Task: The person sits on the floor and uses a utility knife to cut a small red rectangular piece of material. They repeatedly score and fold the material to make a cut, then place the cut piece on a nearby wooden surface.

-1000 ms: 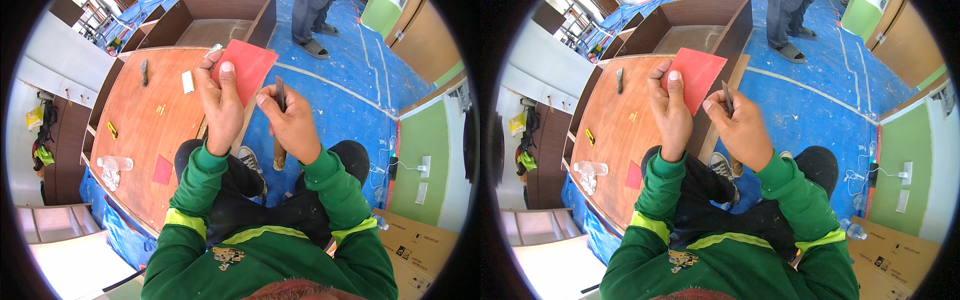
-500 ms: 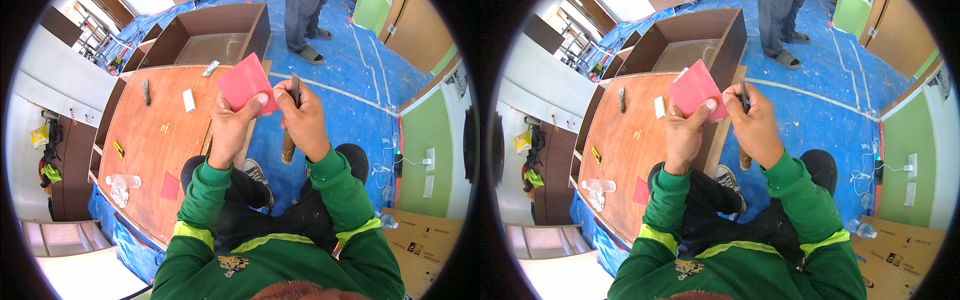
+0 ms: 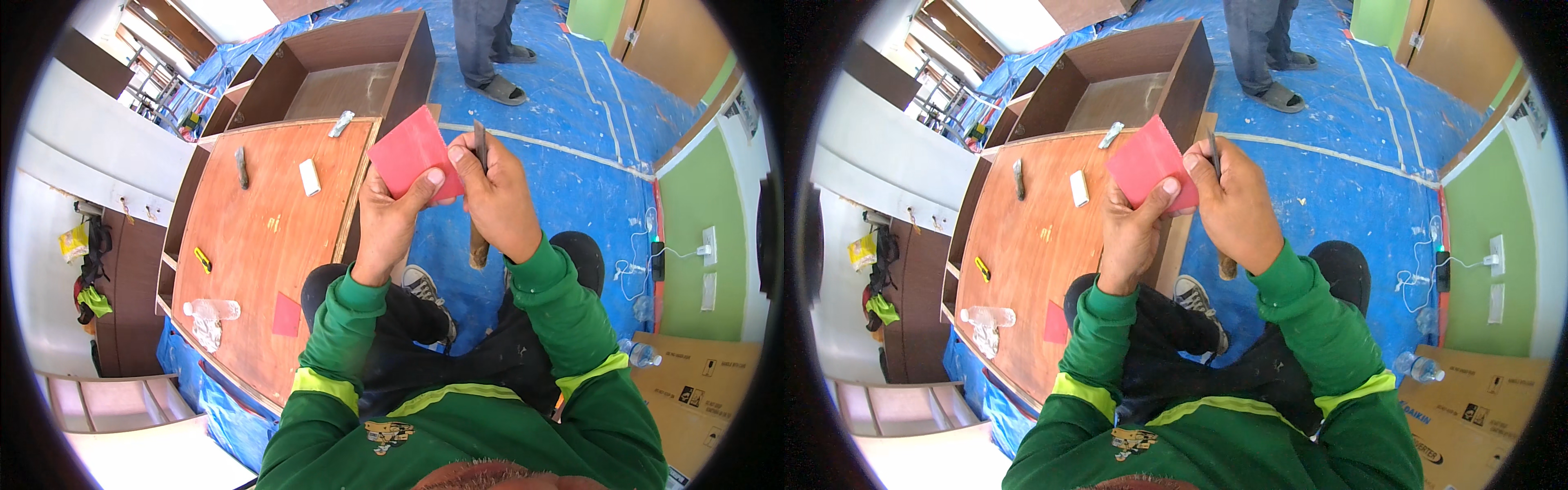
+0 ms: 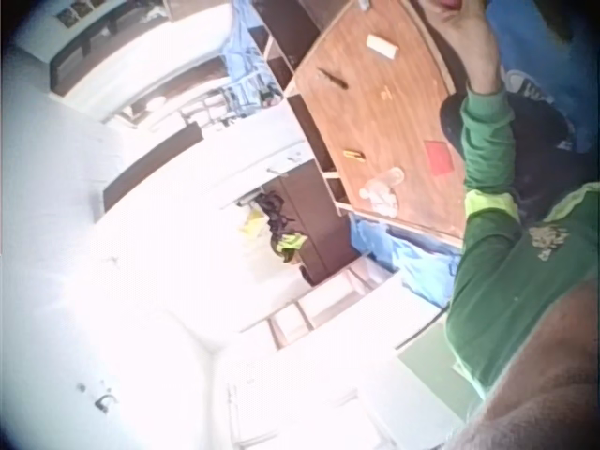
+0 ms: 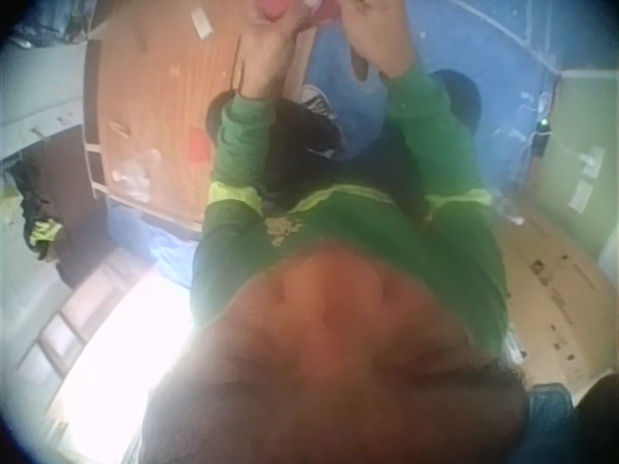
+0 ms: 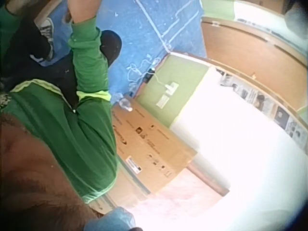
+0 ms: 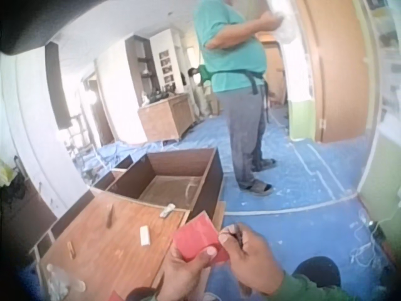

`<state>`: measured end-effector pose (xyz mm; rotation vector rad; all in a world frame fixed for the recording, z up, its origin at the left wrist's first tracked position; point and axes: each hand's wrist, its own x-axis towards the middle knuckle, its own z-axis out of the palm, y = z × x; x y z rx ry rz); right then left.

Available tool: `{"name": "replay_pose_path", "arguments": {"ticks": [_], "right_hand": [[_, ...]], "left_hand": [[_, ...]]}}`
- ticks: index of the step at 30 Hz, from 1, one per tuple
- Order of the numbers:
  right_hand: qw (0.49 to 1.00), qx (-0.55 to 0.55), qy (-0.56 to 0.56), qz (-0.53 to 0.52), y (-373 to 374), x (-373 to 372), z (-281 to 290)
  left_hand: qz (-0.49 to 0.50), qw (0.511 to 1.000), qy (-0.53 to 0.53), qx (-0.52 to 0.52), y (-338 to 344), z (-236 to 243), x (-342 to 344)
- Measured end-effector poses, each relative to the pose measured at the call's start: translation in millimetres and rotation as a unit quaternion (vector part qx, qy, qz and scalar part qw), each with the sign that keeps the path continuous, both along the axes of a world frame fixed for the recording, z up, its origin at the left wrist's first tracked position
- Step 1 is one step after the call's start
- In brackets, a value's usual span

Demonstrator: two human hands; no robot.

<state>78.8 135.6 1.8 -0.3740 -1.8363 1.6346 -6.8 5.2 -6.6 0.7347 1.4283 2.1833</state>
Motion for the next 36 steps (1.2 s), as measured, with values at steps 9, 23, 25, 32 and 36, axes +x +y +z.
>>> {"name": "replay_pose_path", "arguments": {"ticks": [9, 23, 25, 32, 36], "right_hand": [[0.996, -0.082, -0.036, -0.006, 3, 2, 8], [0.994, -0.105, -0.027, 0.015, 1, 3, 8], [0.994, -0.108, -0.021, 0.021, 1, 3, 7], [0.974, -0.188, -0.031, 0.125, 9, 6, 9], [0.959, -0.221, -0.044, 0.171, 13, 10, 15]], "left_hand": [[-0.012, 0.997, -0.038, 0.060, 0, -5, 1], [0.004, 0.996, -0.036, 0.082, 1, -2, -1], [0.007, 0.996, -0.035, 0.081, 1, -2, -1], [-0.018, 0.996, -0.054, 0.075, -4, -1, -2], [-0.025, 0.997, -0.053, 0.054, -9, 3, -3]]}}
